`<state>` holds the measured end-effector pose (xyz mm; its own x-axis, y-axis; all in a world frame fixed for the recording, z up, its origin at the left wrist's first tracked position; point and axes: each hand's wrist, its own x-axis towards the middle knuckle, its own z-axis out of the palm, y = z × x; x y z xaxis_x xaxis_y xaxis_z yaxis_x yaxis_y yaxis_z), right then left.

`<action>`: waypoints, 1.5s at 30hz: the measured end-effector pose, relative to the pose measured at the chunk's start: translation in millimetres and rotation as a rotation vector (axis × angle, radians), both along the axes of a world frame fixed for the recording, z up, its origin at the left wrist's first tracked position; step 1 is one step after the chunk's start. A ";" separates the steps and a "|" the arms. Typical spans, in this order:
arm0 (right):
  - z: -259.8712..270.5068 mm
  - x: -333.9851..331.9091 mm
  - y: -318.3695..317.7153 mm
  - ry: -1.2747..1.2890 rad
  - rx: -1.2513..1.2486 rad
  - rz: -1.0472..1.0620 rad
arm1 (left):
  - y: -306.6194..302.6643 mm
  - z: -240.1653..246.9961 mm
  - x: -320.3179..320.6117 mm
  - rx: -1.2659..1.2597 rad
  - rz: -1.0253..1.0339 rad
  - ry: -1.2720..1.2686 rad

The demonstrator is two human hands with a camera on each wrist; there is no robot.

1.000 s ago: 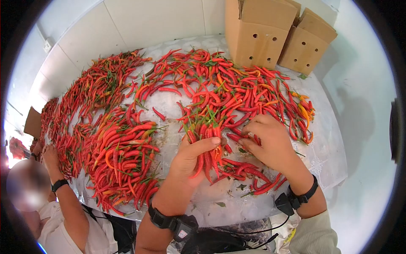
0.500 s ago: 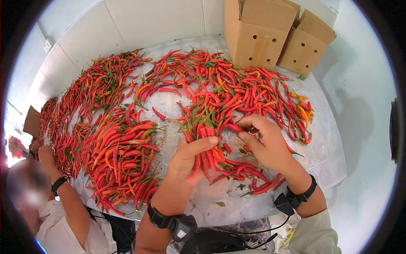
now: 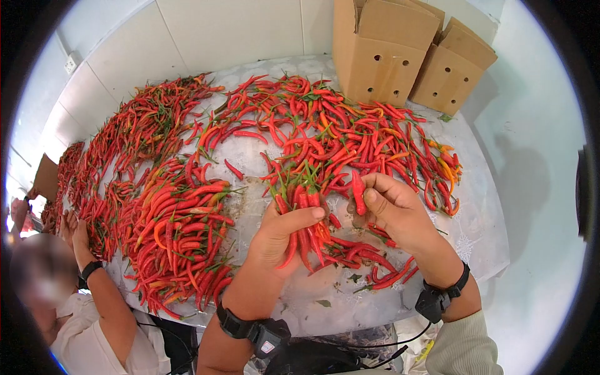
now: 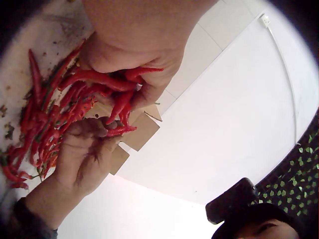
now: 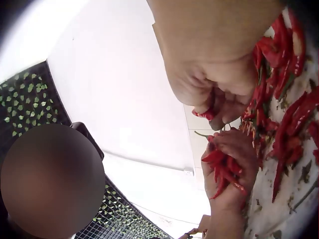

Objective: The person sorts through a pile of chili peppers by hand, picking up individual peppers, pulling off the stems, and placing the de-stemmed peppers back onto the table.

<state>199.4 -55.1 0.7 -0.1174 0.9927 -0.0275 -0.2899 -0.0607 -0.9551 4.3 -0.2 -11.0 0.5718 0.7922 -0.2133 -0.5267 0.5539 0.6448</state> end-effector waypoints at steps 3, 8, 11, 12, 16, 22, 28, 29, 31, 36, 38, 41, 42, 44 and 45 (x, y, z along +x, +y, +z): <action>-2.0 1.4 0.0 0.012 -0.018 -0.009 | -1.0 -2.6 1.8 0.058 0.021 0.011; 4.6 -2.7 -1.2 0.001 -0.024 -0.077 | -3.3 7.5 1.6 0.006 -0.010 -0.037; 3.9 -2.1 -0.8 -0.115 0.057 -0.056 | -2.0 6.3 0.7 -0.013 -0.045 -0.070; 3.8 -1.8 -0.6 -0.165 0.090 -0.044 | -1.5 5.7 0.4 -0.018 -0.052 -0.077; 17.1 -4.8 -4.0 -0.170 0.061 0.017 | -2.4 9.0 -0.6 -0.036 -0.054 -0.048; 2.5 -6.4 -4.5 -0.339 0.181 -0.072 | -2.3 2.7 2.2 0.027 -0.187 -0.015; 9.1 -13.0 -8.4 -0.590 0.239 -0.209 | -4.1 0.4 3.8 0.073 -0.262 -0.029; 9.2 -13.1 -9.4 -0.647 0.284 -0.199 | -5.5 6.1 4.6 0.073 -0.261 -0.016; 11.1 -14.8 -10.6 -0.730 0.336 -0.191 | -3.4 4.0 3.5 0.160 -0.226 0.034; 17.5 -16.2 -9.7 -0.850 0.382 -0.269 | 3.8 6.5 3.4 0.364 -0.025 0.279; 15.7 -12.7 -8.2 -0.949 0.444 -0.294 | 5.9 31.0 -3.6 0.590 0.122 0.519; 17.1 -11.4 -9.4 -0.996 0.490 -0.289 | 10.3 78.3 -29.7 0.845 0.166 0.838; 17.9 -10.8 -10.8 -0.995 0.497 -0.284 | 11.7 94.4 -41.2 0.887 0.154 0.911; 19.4 -11.4 -13.2 -0.948 0.467 -0.236 | 18.1 118.1 -67.8 1.202 0.285 1.299; 19.9 -11.8 -14.6 -0.923 0.450 -0.218 | 25.6 123.9 -83.6 1.230 0.286 1.417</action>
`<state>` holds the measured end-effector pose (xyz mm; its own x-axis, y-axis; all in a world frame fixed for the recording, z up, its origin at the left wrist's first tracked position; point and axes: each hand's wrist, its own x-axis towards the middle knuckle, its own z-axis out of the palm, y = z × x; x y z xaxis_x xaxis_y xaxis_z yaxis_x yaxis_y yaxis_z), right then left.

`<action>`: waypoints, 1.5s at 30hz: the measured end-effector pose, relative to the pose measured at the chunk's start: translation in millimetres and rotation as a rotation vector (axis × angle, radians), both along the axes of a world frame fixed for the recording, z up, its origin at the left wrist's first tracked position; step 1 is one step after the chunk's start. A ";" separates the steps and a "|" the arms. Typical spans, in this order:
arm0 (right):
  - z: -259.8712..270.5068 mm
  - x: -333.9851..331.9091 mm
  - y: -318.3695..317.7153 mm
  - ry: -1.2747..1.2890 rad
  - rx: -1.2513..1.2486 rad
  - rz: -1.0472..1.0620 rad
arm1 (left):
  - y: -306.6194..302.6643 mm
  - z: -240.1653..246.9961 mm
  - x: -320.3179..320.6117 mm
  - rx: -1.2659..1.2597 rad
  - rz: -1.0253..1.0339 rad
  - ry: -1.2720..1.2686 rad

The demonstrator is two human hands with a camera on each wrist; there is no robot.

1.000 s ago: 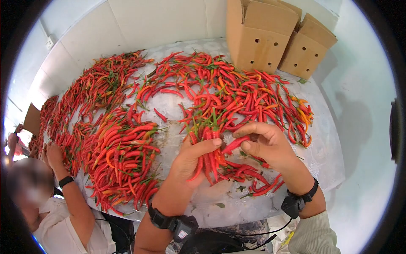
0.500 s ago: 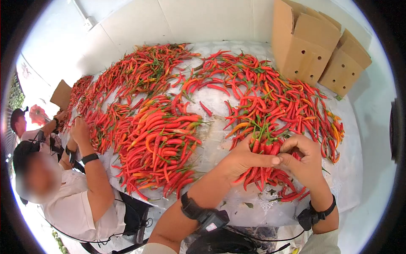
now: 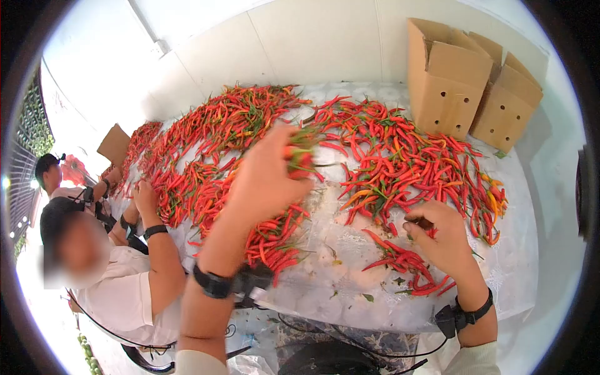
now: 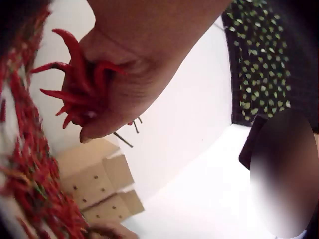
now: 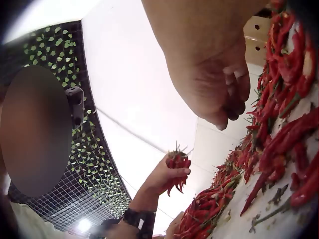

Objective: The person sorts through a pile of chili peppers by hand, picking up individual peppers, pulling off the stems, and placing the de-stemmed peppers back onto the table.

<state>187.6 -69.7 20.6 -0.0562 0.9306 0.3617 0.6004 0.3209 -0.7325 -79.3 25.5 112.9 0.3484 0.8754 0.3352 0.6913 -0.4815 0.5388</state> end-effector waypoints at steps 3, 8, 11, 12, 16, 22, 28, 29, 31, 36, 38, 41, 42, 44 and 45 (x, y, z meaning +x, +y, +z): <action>2.1 2.0 -2.1 -0.151 0.075 0.038 | 22.5 5.6 -39.7 0.045 0.248 0.376; 0.0 9.8 -3.5 -0.188 0.053 0.063 | 47.1 -28.3 -93.3 0.063 0.180 0.455; -4.2 18.0 -1.5 -0.202 -0.025 0.088 | 56.7 -41.3 -109.1 -0.046 0.099 0.340; -4.7 20.9 -1.6 -0.213 -0.058 0.096 | 55.2 -37.7 -108.3 -0.044 0.082 0.339; 3.2 24.7 -7.9 -0.422 -0.192 0.301 | 49.5 -20.3 -101.6 -0.185 0.077 0.341; -7.7 20.8 -9.1 -0.558 -0.221 0.228 | 47.2 -33.6 -92.0 -0.102 0.109 0.526; -11.4 24.2 -3.3 -0.558 -0.149 0.036 | -4.8 -17.4 -17.6 0.184 0.049 0.339; -9.3 24.0 -3.2 -0.549 -0.143 0.008 | -10.3 -21.3 -3.3 0.154 -0.044 0.227; -8.5 23.6 -0.7 -0.504 -0.112 -0.039 | -21.9 -39.1 25.1 -0.081 -0.215 0.164; -16.4 26.5 6.0 -0.330 0.032 -0.104 | -31.3 -100.1 73.0 0.026 -0.551 0.268; -13.7 26.8 6.2 -0.304 -0.008 -0.122 | -27.8 -109.0 77.6 -0.055 -0.569 0.275; -16.5 26.1 9.2 -0.295 0.037 -0.135 | -19.5 -115.6 76.1 -0.158 -0.625 0.207; -18.1 25.6 10.2 -0.299 0.069 -0.139 | -16.0 -116.5 74.0 -0.190 -0.650 0.170; -17.1 25.3 12.2 -0.284 0.041 -0.112 | -14.4 -107.7 68.7 -0.328 -0.643 0.019; -15.7 24.7 12.6 -0.280 0.024 -0.093 | -14.5 -106.0 67.3 -0.400 -0.633 -0.062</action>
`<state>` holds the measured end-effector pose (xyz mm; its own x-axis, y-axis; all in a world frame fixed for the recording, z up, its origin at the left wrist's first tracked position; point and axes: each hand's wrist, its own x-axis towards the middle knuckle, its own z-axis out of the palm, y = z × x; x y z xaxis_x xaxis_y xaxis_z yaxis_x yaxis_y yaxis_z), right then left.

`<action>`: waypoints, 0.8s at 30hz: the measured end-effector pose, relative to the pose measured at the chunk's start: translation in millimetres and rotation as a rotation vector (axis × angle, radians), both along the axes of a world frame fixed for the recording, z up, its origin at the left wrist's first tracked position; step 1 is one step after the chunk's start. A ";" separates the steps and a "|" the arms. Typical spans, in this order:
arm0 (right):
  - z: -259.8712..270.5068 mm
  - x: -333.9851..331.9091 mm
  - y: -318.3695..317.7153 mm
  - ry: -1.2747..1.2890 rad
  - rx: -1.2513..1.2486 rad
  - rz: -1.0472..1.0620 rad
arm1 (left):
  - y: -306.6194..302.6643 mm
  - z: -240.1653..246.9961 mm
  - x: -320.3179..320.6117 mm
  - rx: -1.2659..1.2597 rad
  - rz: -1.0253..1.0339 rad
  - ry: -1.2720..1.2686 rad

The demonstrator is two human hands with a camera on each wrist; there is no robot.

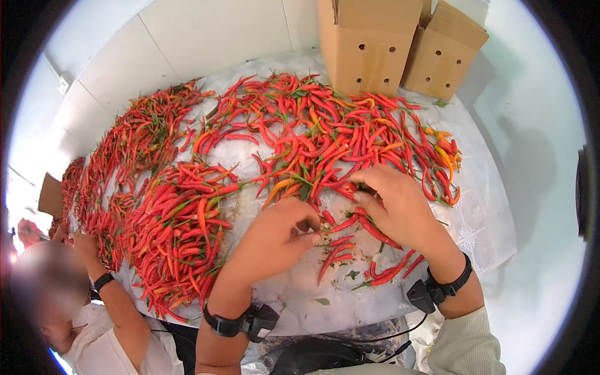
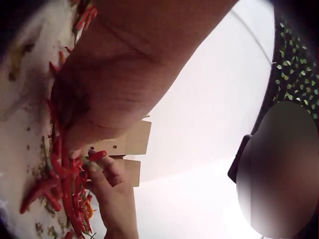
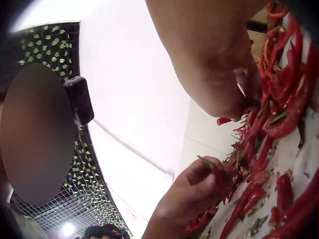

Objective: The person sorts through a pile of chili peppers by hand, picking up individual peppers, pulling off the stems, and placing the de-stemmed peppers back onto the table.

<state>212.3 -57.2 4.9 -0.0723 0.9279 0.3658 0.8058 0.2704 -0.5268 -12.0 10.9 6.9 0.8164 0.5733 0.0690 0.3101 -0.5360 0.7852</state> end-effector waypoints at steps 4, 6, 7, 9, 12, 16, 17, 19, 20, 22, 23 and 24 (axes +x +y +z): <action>3.1 -12.3 1.6 0.101 0.036 0.042 | 0.4 -14.9 -3.9 -0.670 0.254 -0.400; 3.0 -16.0 2.4 0.166 0.073 0.156 | -2.5 -14.0 0.5 -0.879 0.348 -0.424; 4.1 -19.3 2.2 0.228 0.080 0.200 | -2.0 -17.9 2.7 -0.936 0.334 -0.399; -0.7 -22.0 1.7 0.260 0.057 0.220 | -4.1 -16.5 7.1 -1.064 0.331 -0.357; -2.2 -24.4 0.7 0.292 0.018 0.194 | -4.3 -14.7 6.8 -1.215 0.243 -0.318; -8.2 -28.7 -0.9 0.449 -0.018 0.124 | -7.5 -18.1 8.4 -1.170 0.209 -0.327; -6.2 -28.4 -1.2 0.418 -0.015 0.093 | -6.4 -19.6 7.8 -1.173 0.218 -0.357; -0.3 -27.2 -1.3 0.355 -0.010 0.033 | -3.5 -21.3 4.1 -1.179 0.237 -0.417; -0.5 -25.1 -0.4 0.304 -0.021 0.009 | -2.9 -20.2 3.4 -1.162 0.276 -0.447; -2.2 -17.9 1.5 0.200 -0.043 -0.042 | -1.7 -17.3 3.1 -1.127 0.350 -0.507; -3.4 -14.7 2.2 0.105 -0.043 0.034 | 0.0 -17.0 2.1 -1.136 0.345 -0.556; -5.0 -11.9 3.0 0.009 -0.042 0.111 | 2.4 -17.8 0.7 -1.145 0.341 -0.605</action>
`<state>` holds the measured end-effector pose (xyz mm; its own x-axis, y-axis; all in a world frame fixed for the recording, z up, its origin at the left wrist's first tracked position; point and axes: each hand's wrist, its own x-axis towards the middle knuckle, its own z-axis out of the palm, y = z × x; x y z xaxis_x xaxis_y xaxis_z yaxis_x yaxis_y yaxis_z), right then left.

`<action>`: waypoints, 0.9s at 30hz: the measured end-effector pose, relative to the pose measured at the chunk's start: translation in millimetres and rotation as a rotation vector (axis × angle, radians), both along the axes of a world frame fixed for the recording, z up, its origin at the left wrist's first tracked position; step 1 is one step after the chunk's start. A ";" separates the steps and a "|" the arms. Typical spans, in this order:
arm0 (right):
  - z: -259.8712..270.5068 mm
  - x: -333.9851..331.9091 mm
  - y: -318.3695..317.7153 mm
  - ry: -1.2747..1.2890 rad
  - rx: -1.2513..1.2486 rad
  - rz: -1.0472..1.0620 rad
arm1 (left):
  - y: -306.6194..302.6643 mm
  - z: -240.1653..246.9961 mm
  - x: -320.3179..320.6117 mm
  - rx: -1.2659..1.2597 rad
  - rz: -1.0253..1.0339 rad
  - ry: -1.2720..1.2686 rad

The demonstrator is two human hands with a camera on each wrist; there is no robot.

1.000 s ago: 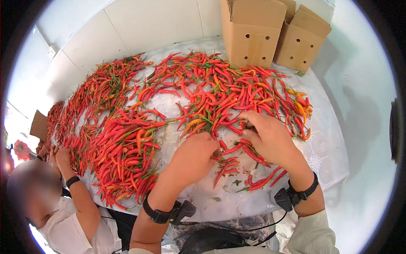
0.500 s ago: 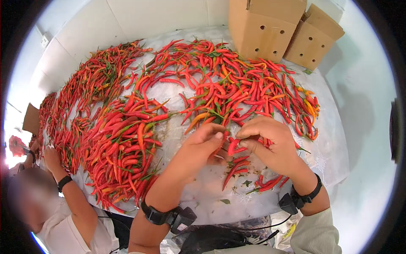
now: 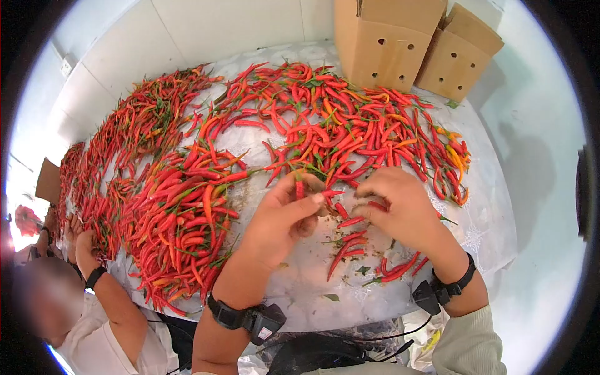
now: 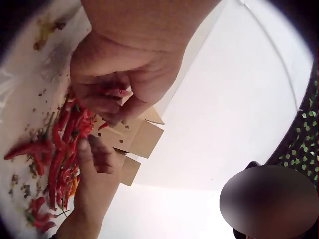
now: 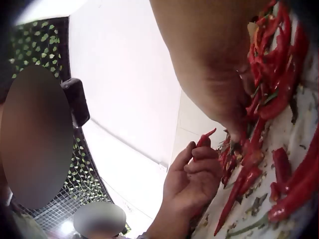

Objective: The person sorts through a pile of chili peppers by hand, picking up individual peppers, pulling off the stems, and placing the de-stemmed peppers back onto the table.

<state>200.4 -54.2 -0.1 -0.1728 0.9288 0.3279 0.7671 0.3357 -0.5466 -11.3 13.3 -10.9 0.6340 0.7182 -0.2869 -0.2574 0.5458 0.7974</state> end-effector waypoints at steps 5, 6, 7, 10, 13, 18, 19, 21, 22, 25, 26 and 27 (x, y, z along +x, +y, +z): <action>-4.0 -3.1 -2.5 -0.193 -0.044 0.133 | 3.2 -0.7 -4.1 0.004 0.074 -0.093; -2.3 -2.8 -3.4 -0.200 -0.046 0.143 | 2.9 -0.1 -3.4 0.030 0.079 -0.091; -1.4 -2.6 -4.0 -0.206 -0.048 0.153 | 2.5 0.8 -2.6 0.055 0.084 -0.090; -3.1 -1.3 -4.2 -0.227 -0.054 0.154 | 0.1 6.5 0.5 0.021 0.112 -0.149; -2.6 -5.8 -4.2 -0.186 -0.060 0.069 | 3.0 -0.2 -6.7 0.003 0.058 -0.209; 18.9 -14.1 -8.6 0.293 -0.229 -0.078 | 1.4 -1.9 -3.5 -0.007 0.080 -0.114; 21.4 -14.1 -9.0 0.374 -0.284 -0.084 | 0.5 -1.2 -0.5 -0.021 0.061 -0.082; 14.2 -9.7 -5.4 0.331 -0.122 0.135 | -4.9 1.6 5.1 0.004 -0.016 0.046; 10.0 -8.1 -4.0 0.308 -0.040 0.243 | -7.5 2.8 6.7 0.016 -0.055 0.110; 3.3 -15.2 -4.5 0.327 0.018 0.192 | -12.8 3.1 8.0 -0.017 -0.240 0.130; 4.8 -18.4 -6.6 0.378 -0.055 0.117 | -12.3 1.5 7.9 0.020 -0.261 0.171; 9.0 -21.9 -9.7 0.428 -0.128 0.041 | -10.9 -1.3 7.0 0.058 -0.282 0.212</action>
